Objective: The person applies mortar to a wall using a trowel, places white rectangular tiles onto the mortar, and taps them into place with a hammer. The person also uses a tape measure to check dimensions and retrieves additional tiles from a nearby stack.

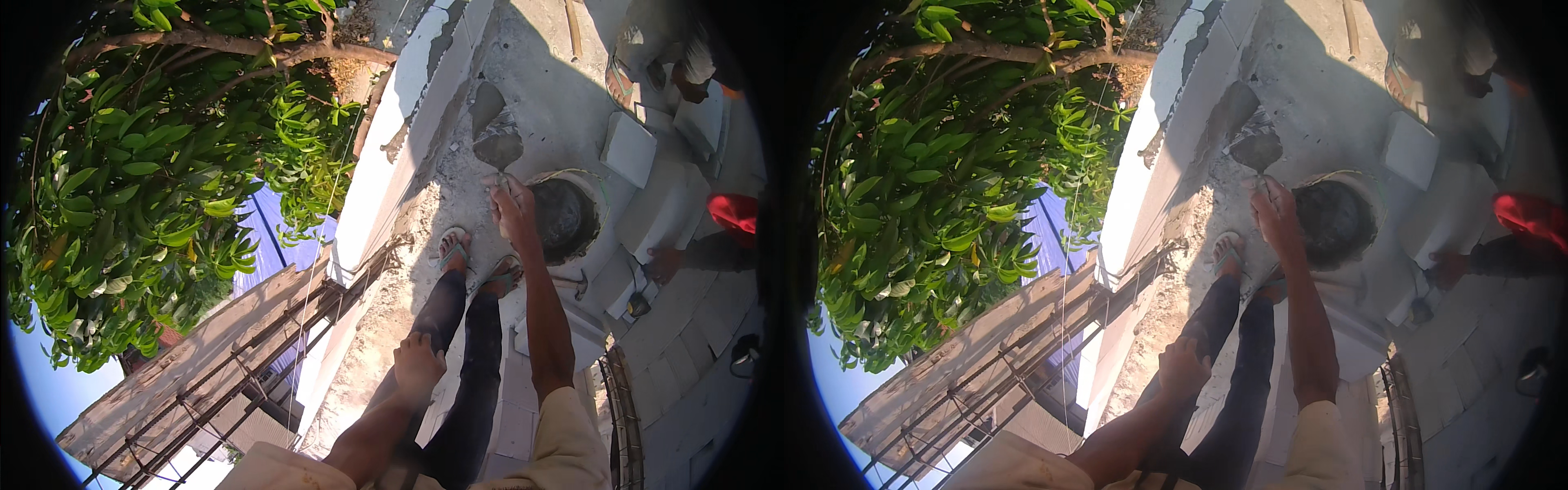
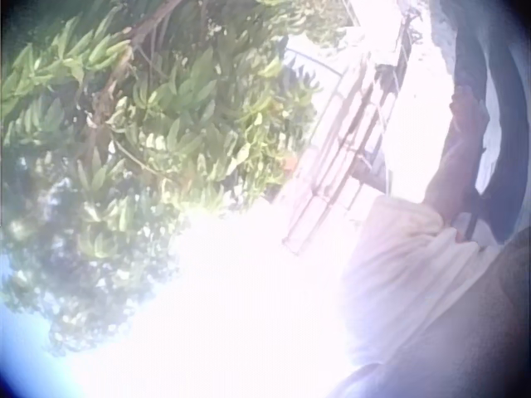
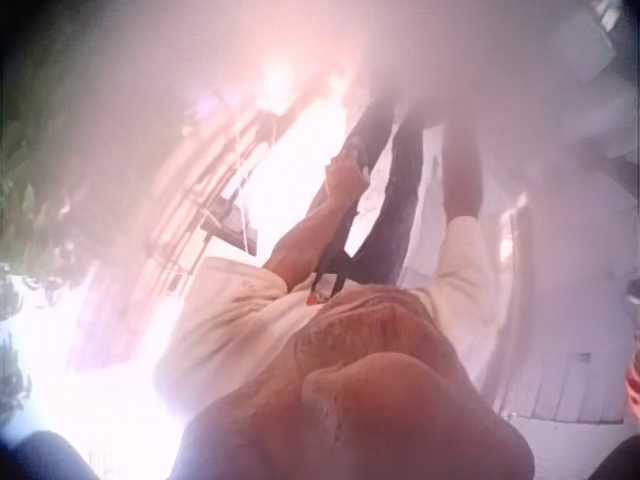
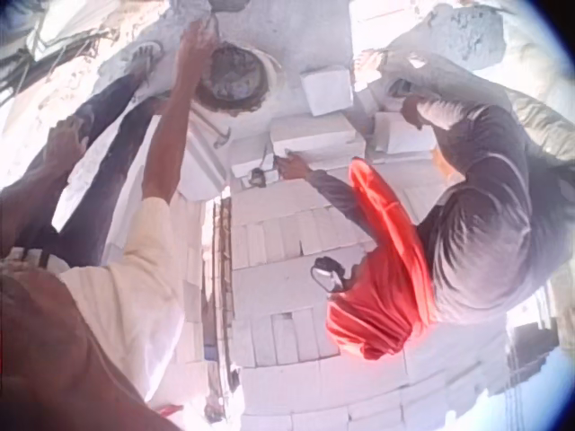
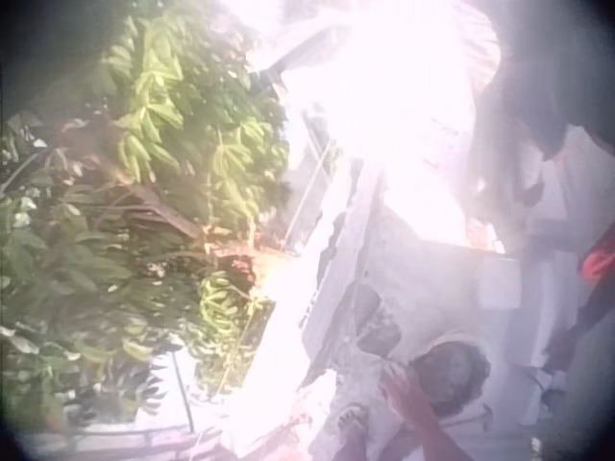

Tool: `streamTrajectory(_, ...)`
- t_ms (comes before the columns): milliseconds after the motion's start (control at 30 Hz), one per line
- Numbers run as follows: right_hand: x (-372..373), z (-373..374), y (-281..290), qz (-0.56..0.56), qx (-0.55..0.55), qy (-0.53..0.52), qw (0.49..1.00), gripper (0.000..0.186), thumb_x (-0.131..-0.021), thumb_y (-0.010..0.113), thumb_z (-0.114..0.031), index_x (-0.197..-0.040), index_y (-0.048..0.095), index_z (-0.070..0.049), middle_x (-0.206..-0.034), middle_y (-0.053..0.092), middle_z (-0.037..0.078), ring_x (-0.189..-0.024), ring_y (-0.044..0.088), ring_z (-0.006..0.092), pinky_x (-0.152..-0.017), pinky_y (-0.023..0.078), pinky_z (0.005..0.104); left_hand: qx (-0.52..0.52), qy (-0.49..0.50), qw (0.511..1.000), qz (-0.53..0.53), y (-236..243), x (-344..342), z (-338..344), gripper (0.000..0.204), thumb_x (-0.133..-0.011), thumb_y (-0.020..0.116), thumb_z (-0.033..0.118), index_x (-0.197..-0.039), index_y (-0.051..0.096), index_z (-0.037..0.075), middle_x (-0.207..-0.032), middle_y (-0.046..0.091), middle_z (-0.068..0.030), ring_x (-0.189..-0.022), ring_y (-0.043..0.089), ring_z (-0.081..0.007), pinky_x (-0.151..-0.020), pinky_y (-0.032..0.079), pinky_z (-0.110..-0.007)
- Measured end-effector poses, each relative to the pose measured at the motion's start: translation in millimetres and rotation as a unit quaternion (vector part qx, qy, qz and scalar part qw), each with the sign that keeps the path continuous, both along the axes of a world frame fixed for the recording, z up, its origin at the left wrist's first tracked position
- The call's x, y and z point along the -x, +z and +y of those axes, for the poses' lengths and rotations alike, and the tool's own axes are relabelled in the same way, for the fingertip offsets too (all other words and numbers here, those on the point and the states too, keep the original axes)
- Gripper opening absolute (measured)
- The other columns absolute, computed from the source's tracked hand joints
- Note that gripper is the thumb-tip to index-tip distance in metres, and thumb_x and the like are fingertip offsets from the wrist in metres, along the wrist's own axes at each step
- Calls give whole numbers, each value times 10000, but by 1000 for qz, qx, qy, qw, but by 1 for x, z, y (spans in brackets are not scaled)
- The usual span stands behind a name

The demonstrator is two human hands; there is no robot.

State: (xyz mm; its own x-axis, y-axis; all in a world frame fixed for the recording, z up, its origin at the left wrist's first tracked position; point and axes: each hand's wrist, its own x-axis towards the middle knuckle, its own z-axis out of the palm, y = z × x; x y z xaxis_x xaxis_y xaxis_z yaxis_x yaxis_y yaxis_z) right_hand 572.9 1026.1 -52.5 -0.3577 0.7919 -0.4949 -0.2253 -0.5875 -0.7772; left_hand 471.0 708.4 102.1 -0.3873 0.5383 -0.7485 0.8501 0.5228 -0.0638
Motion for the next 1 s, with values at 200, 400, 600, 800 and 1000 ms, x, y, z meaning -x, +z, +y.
streamTrajectory(200,81,105,-14,-258,-422,-36,868,181,-962,729,-168,-997,631,-21,-786,603,99,-657,598,244,-610,485,387,-42,10,999,-15,0,2,-4,499,-843,759,333,-1256,674,64,-1286,645,-127,-1210,615,-321,-971,495,-498)
streamTrajectory(400,42,7,-29,-383,-524,100,754,231,-849,770,-88,-1047,652,-76,-943,620,116,-901,665,369,-723,558,478,-51,32,998,6,-1,0,-14,458,-811,763,318,-1187,653,80,-1235,639,-114,-1186,620,-322,-932,498,-506)
streamTrajectory(600,48,-50,9,-353,-494,127,784,209,-853,751,-84,-999,602,-65,-951,605,128,-923,662,367,-743,553,491,-107,37,993,24,-3,3,-18,388,-777,786,304,-1068,624,105,-1118,615,-91,-1111,625,-310,-893,502,-480)
streamTrajectory(800,100,-32,-21,-401,-501,175,747,413,-828,782,-144,-1195,617,-52,-1046,616,120,-1042,646,352,-831,558,469,-14,63,998,-26,3,8,-13,532,-845,770,354,-1272,622,75,-1298,591,-118,-1240,570,-327,-998,464,-505)
streamTrajectory(1000,34,-149,-3,-328,-522,347,707,555,-848,747,-155,-1380,615,-68,-1104,643,122,-1067,646,323,-863,569,450,8,54,998,-20,3,8,-9,525,-834,794,334,-1258,630,73,-1307,602,-120,-1228,585,-323,-1005,470,-496)
